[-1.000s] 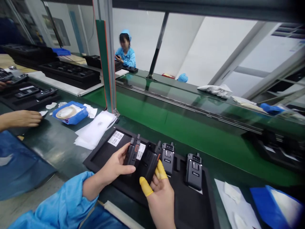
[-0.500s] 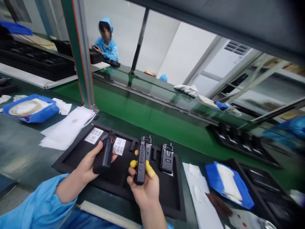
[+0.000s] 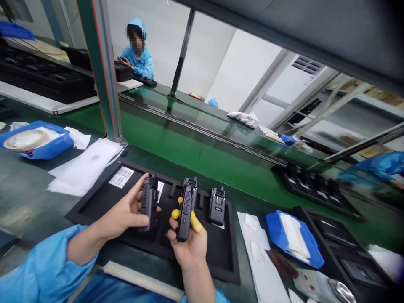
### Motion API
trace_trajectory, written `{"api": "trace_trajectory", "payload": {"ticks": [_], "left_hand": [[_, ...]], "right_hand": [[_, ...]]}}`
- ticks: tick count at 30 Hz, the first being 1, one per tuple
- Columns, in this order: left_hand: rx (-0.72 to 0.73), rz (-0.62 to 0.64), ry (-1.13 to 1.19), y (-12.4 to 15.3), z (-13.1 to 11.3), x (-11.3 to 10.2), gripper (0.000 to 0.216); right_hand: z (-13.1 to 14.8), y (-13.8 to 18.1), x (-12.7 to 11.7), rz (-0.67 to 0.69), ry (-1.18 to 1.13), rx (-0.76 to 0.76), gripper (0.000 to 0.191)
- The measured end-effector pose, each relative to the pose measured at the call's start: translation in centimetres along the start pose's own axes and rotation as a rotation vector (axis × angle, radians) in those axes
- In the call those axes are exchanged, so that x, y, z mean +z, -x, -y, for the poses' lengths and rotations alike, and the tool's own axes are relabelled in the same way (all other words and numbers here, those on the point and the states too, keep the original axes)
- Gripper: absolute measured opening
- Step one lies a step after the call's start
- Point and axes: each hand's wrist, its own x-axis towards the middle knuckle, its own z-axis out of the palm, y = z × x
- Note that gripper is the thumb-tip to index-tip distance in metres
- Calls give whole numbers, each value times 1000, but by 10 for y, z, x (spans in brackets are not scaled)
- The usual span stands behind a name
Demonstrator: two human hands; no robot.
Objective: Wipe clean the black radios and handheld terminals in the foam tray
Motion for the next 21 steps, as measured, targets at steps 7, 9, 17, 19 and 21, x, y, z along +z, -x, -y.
{"api": "trace_trajectory", "payload": {"ticks": [7,9,17,19,21], "left_hand": [[53,-122,-279,1,4,6,111],[54,-125,-289,3,3,9,112],[77,-124,-319,6,4,13,111],[100,-134,-376,7,6,12,112],[155,-159,-465,9,8,11,108]], "right_hand": [[-4,2,-3,-15,46,-10,22],[-5,3,-3,-46,40,-1,23],[-7,4,-8,-22,78,24,23],[-9,3,-11,-29,88,16,23],[-13,3,-18,-68,103,-25,25]]}}
